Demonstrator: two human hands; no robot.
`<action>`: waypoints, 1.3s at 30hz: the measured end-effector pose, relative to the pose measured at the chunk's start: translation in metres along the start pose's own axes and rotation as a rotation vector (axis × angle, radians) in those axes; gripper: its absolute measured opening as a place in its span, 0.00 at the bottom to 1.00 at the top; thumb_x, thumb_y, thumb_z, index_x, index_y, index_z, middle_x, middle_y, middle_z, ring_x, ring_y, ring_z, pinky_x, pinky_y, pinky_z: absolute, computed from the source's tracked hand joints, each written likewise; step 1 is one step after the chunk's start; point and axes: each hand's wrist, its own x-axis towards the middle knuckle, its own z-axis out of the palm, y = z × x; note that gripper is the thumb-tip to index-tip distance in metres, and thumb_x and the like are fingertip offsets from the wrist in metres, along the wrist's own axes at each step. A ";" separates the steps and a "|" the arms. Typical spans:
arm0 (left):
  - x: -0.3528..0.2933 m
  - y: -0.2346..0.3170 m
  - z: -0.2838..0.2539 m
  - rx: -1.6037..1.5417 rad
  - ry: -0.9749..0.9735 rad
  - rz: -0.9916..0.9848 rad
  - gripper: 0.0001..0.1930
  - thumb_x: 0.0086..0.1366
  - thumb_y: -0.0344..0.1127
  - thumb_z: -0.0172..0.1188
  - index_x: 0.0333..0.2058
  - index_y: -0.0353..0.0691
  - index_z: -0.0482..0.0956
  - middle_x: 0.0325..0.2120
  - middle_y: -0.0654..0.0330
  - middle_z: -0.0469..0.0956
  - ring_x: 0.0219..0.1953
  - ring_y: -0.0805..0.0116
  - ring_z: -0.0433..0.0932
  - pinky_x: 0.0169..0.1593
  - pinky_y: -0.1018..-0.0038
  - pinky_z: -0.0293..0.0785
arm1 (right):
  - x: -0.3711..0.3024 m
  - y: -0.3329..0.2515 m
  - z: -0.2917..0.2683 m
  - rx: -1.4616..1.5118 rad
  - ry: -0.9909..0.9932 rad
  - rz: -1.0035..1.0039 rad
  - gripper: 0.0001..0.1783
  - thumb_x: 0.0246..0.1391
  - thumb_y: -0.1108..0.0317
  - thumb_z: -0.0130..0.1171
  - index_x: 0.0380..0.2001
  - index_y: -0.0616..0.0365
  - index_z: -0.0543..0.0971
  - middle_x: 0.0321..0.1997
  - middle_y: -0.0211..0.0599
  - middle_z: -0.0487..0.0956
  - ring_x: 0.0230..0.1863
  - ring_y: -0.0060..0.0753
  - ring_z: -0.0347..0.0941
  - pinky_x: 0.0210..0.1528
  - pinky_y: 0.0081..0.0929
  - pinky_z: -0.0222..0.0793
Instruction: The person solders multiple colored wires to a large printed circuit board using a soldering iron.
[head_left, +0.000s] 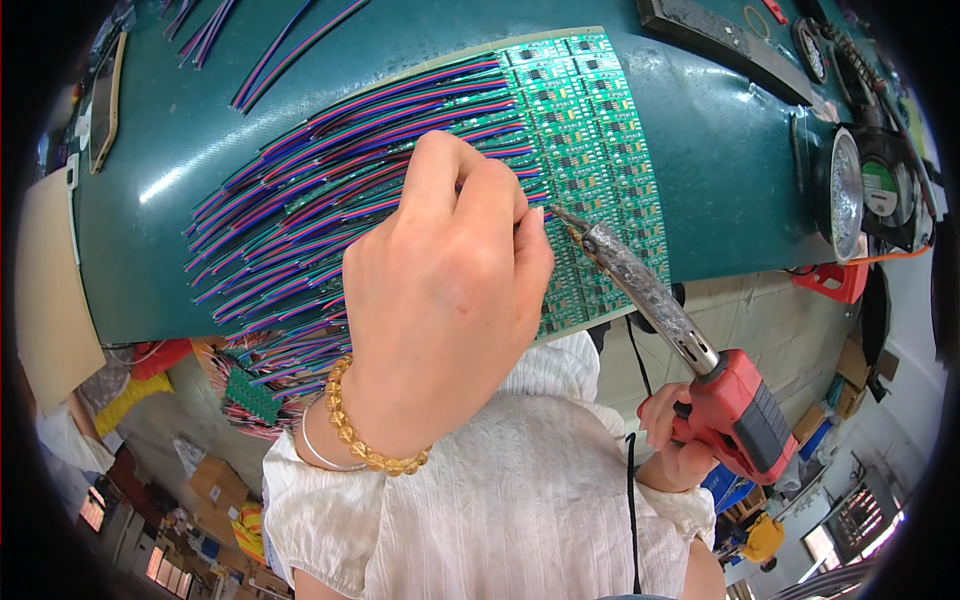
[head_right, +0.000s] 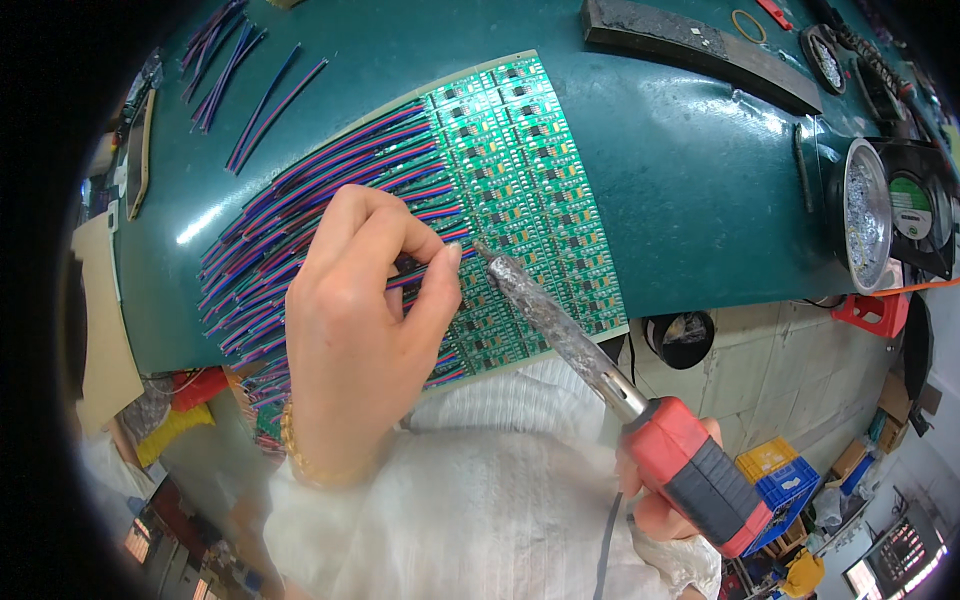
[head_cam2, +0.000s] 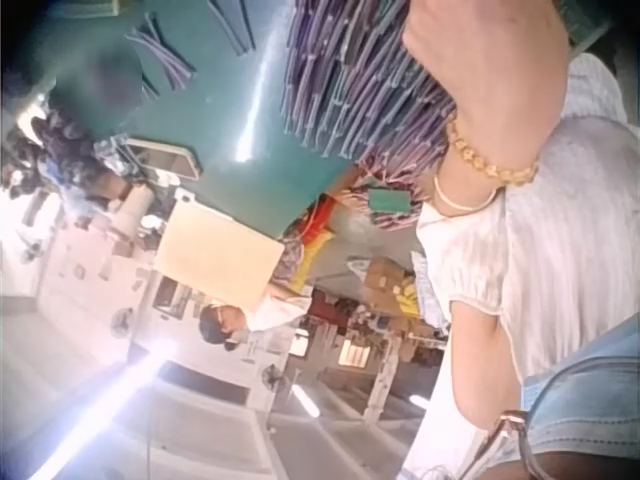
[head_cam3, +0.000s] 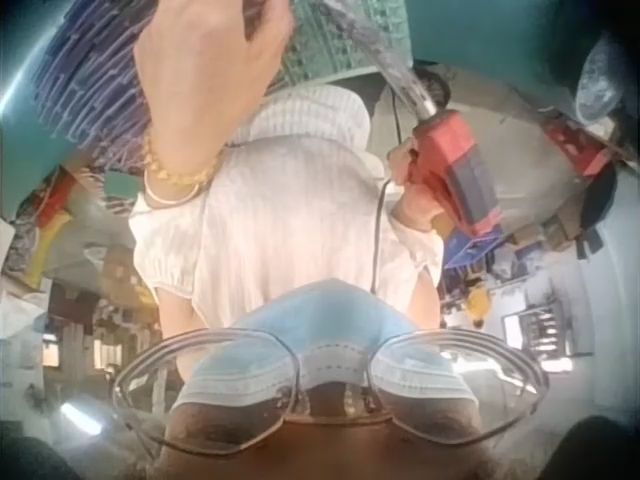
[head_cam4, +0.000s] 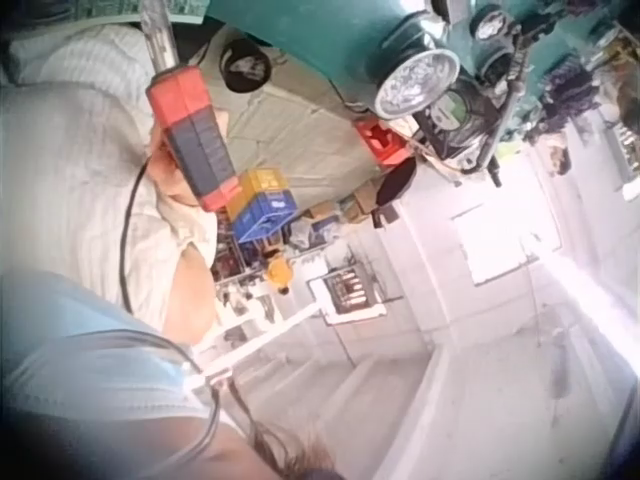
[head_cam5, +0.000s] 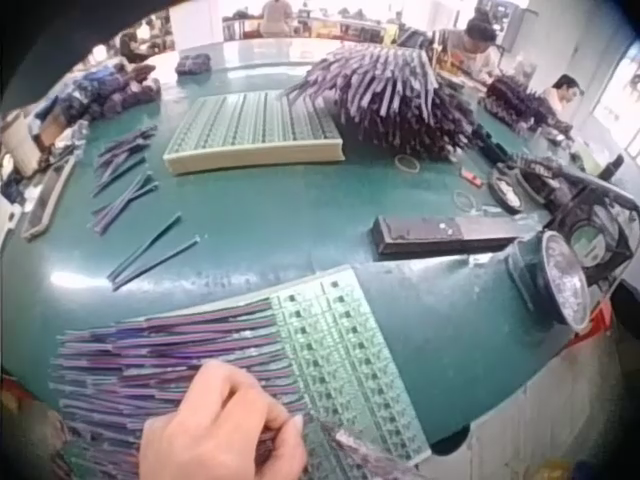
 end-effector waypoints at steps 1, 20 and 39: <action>0.000 0.000 0.000 -0.005 0.004 0.009 0.05 0.53 0.21 0.62 0.26 0.32 0.73 0.27 0.58 0.70 0.25 0.66 0.73 0.23 0.73 0.64 | -0.003 -0.001 0.001 0.050 0.049 0.054 0.19 0.56 0.53 0.53 0.17 0.54 0.71 0.16 0.25 0.72 0.18 0.25 0.68 0.23 0.22 0.59; 0.000 0.000 -0.002 -0.028 -0.020 0.009 0.05 0.53 0.21 0.61 0.26 0.32 0.73 0.26 0.59 0.69 0.25 0.70 0.72 0.22 0.76 0.62 | -0.020 -0.002 -0.001 0.186 0.145 0.185 0.22 0.54 0.51 0.51 0.16 0.56 0.71 0.15 0.26 0.72 0.17 0.22 0.69 0.20 0.21 0.63; 0.001 -0.001 -0.003 -0.042 -0.030 -0.011 0.05 0.52 0.21 0.62 0.25 0.33 0.73 0.26 0.61 0.69 0.23 0.74 0.68 0.21 0.79 0.59 | -0.014 -0.010 -0.003 0.099 0.132 0.354 0.24 0.52 0.51 0.62 0.18 0.57 0.68 0.14 0.31 0.73 0.14 0.21 0.68 0.18 0.21 0.64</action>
